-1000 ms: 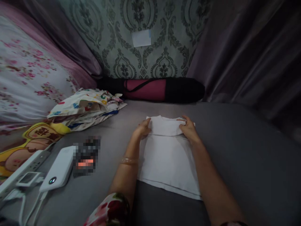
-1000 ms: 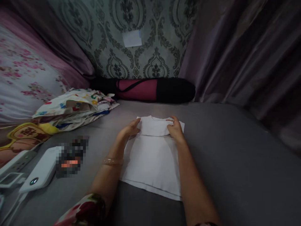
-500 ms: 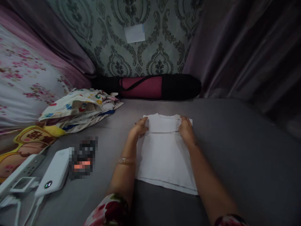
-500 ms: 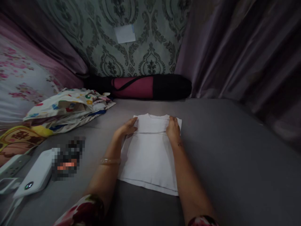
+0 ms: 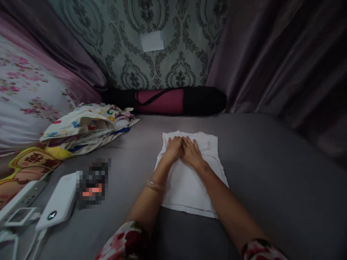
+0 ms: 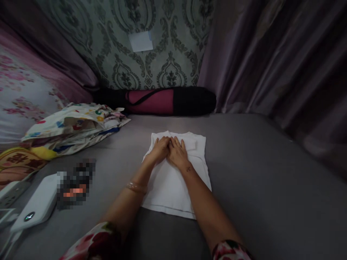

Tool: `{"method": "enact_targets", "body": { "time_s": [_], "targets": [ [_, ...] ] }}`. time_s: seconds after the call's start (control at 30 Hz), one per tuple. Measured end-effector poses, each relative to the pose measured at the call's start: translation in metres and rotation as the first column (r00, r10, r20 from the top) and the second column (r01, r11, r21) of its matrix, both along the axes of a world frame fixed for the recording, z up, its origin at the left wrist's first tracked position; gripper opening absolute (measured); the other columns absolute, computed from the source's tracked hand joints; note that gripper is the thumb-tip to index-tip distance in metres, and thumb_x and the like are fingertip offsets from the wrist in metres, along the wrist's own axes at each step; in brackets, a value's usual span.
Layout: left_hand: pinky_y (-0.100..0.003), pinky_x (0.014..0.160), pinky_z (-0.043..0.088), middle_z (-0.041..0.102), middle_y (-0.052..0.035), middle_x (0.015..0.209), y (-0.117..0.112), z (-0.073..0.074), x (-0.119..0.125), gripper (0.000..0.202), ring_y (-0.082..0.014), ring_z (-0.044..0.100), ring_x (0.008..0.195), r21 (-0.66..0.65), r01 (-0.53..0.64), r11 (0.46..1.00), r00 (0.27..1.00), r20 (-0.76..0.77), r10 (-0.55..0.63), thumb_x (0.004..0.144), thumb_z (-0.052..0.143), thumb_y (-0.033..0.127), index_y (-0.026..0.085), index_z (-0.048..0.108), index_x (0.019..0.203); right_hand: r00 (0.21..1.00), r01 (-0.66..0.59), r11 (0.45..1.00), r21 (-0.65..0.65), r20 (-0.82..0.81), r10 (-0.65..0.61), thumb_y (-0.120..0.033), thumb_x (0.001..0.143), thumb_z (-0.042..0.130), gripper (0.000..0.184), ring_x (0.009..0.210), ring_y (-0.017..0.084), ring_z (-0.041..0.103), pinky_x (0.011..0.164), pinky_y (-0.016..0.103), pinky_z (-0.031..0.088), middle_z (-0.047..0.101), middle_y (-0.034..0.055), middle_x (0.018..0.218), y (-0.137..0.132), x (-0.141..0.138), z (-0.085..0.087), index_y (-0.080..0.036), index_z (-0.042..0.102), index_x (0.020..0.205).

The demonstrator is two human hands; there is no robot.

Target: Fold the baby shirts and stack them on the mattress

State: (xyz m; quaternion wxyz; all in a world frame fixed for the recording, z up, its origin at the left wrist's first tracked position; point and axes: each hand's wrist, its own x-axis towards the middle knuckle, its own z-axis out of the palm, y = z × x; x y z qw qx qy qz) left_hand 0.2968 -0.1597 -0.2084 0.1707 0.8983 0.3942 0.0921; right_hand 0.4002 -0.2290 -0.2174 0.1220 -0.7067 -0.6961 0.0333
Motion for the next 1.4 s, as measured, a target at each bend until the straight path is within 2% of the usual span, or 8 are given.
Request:
{"method": "enact_targets", "body": {
  "time_s": [0.2, 0.4, 0.53, 0.67, 0.93, 1.07, 1.23, 1.4],
  "targets": [
    [-0.044, 0.117, 0.021, 0.035, -0.0149, 0.153, 0.004, -0.016, -0.003, 0.051, -0.024, 0.025, 0.144, 0.002, -0.048, 0.999, 0.998, 0.049, 0.047, 0.093, 0.029, 0.015, 0.011, 0.037, 0.144, 0.999, 0.042, 0.999, -0.013, 0.004, -0.042, -0.026, 0.097, 0.026, 0.055, 0.145, 0.025, 0.019, 0.117, 0.047, 0.01, 0.027, 0.0075, 0.157, -0.003, 0.0, 0.001, -0.013, 0.033, 0.15],
    [-0.044, 0.116, 0.02, 0.032, -0.021, 0.153, 0.003, -0.019, -0.008, 0.051, -0.0283, 0.025, 0.144, 0.093, -0.085, 0.992, 0.996, -0.014, 0.087, 0.098, 0.026, 0.025, 0.003, 0.035, 0.144, 0.996, 0.089, 0.994, -0.061, 0.009, -0.089, -0.029, 0.098, 0.024, 0.056, 0.145, 0.024, 0.017, 0.117, 0.045, 0.009, 0.023, 0.0093, 0.158, 0.001, -0.003, 0.0, -0.008, 0.03, 0.15],
    [-0.047, 0.117, 0.017, 0.029, -0.0224, 0.154, 0.004, -0.018, -0.019, 0.059, -0.0314, 0.023, 0.144, 0.168, -0.084, 0.982, 0.994, -0.052, 0.094, 0.099, 0.026, 0.039, 0.005, 0.032, 0.147, 0.979, 0.203, 0.976, -0.079, 0.013, -0.202, -0.033, 0.099, 0.024, 0.059, 0.145, 0.025, 0.017, 0.117, 0.043, 0.01, 0.023, 0.0126, 0.158, -0.001, 0.001, -0.001, -0.004, 0.028, 0.15],
    [-0.047, 0.117, 0.015, 0.024, -0.0226, 0.156, 0.013, -0.017, -0.031, 0.076, -0.0324, 0.018, 0.146, 0.117, -0.11, 0.987, 0.987, -0.102, 0.122, 0.095, 0.026, 0.056, 0.002, 0.028, 0.148, 0.951, 0.308, 0.949, -0.069, 0.062, -0.304, -0.035, 0.099, 0.025, 0.062, 0.144, 0.028, 0.018, 0.116, 0.043, 0.01, 0.023, 0.0169, 0.157, -0.008, 0.014, 0.0, 0.001, 0.028, 0.149],
    [-0.045, 0.118, 0.015, 0.019, -0.0153, 0.159, 0.019, -0.015, -0.04, 0.082, -0.0276, 0.014, 0.148, 0.116, -0.091, 0.989, 0.977, -0.184, 0.111, 0.091, 0.019, 0.069, 0.013, 0.026, 0.15, 0.912, 0.405, 0.914, -0.036, 0.09, -0.401, -0.036, 0.099, 0.027, 0.063, 0.144, 0.029, 0.018, 0.116, 0.038, 0.016, 0.024, 0.0191, 0.156, -0.025, 0.037, -0.002, 0.004, 0.029, 0.148],
    [-0.045, 0.118, 0.014, 0.018, -0.0155, 0.159, 0.022, -0.011, -0.044, 0.083, -0.0277, 0.012, 0.148, 0.093, -0.054, 0.994, 0.978, -0.197, 0.072, 0.091, 0.02, 0.069, 0.012, 0.024, 0.151, 0.901, 0.43, 0.902, -0.033, 0.085, -0.426, -0.038, 0.099, 0.027, 0.064, 0.144, 0.029, 0.018, 0.116, 0.038, 0.015, 0.023, 0.0199, 0.156, -0.029, 0.038, -0.005, 0.004, 0.029, 0.148],
    [-0.049, 0.116, 0.019, 0.023, -0.0174, 0.157, 0.026, 0.009, -0.044, 0.078, -0.0296, 0.018, 0.146, 0.036, -0.008, 0.999, 0.963, -0.27, 0.018, 0.092, 0.025, 0.067, 0.013, 0.03, 0.148, 0.911, 0.413, 0.902, -0.126, 0.078, -0.406, -0.041, 0.099, 0.026, 0.066, 0.143, 0.031, 0.021, 0.116, 0.041, 0.018, 0.025, 0.0205, 0.155, -0.025, 0.041, 0.008, 0.004, 0.031, 0.147],
    [-0.044, 0.117, 0.021, 0.033, -0.0153, 0.154, 0.029, 0.017, -0.015, 0.062, -0.0251, 0.027, 0.144, 0.213, 0.085, 0.973, 0.977, -0.21, -0.039, 0.099, 0.018, 0.049, 0.011, 0.035, 0.145, 0.935, 0.343, 0.939, -0.037, 0.113, -0.337, -0.037, 0.099, 0.024, 0.061, 0.143, 0.029, 0.022, 0.117, 0.044, 0.013, 0.028, 0.0195, 0.154, -0.011, 0.05, 0.019, 0.002, 0.034, 0.146]
  ]
}}
